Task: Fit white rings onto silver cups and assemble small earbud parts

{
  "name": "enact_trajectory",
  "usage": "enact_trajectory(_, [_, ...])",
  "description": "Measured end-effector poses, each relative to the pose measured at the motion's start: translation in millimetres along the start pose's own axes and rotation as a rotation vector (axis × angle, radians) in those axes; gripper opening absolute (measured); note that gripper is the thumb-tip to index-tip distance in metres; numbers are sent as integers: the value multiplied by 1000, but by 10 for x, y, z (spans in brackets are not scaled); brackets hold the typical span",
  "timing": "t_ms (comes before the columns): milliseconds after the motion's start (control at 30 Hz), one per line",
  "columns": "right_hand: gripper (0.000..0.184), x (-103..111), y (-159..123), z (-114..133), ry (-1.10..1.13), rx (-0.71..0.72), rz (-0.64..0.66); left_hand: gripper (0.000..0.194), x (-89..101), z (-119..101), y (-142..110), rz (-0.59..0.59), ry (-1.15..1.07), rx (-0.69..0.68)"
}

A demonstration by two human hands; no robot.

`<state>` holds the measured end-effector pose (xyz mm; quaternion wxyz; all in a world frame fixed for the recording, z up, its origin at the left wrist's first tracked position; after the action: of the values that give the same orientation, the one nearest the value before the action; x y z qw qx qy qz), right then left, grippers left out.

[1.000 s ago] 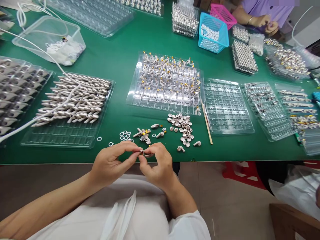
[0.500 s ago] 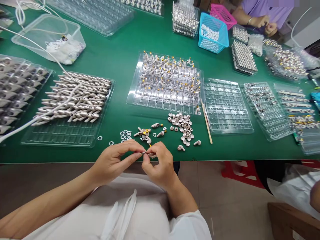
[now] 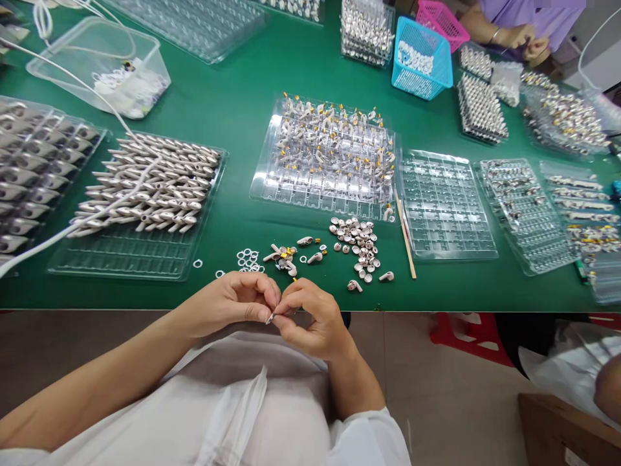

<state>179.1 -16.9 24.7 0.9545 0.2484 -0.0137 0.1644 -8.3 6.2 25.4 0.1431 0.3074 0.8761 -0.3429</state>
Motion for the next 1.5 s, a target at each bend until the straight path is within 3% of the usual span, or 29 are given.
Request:
enact_trajectory(200, [7,13,-2,-7,35,-30,66,17,43,-96,-69,4,381,-225])
enact_trajectory(367, [7,4,-24,-20,47,-34,108,15,91,-124,-93,61,521,-244])
enact_trajectory(767, [8,-43,-16,-36,20,8,107,13,74,-109,-141,74,610,-235])
enact_trajectory(1233, [14,-111,3,-31,-157,-10,-11,16,72,-125,-205,-150,741,-225])
enact_trajectory(1500, [9,-100,22,-35,-68,38,23,19,78,-83,-129,-1,470,-136])
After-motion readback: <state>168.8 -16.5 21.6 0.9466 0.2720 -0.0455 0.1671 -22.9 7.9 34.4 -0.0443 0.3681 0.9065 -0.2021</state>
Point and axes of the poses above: each hand's wrist, its own y-axis towards the middle knuckle, its own x-axis out of the back of the hand, z = x × y, the point moved 1 cm from there along y, towards the middle knuckle, and after that the axes turned 12 degrees about x, right-handed, at the moved point
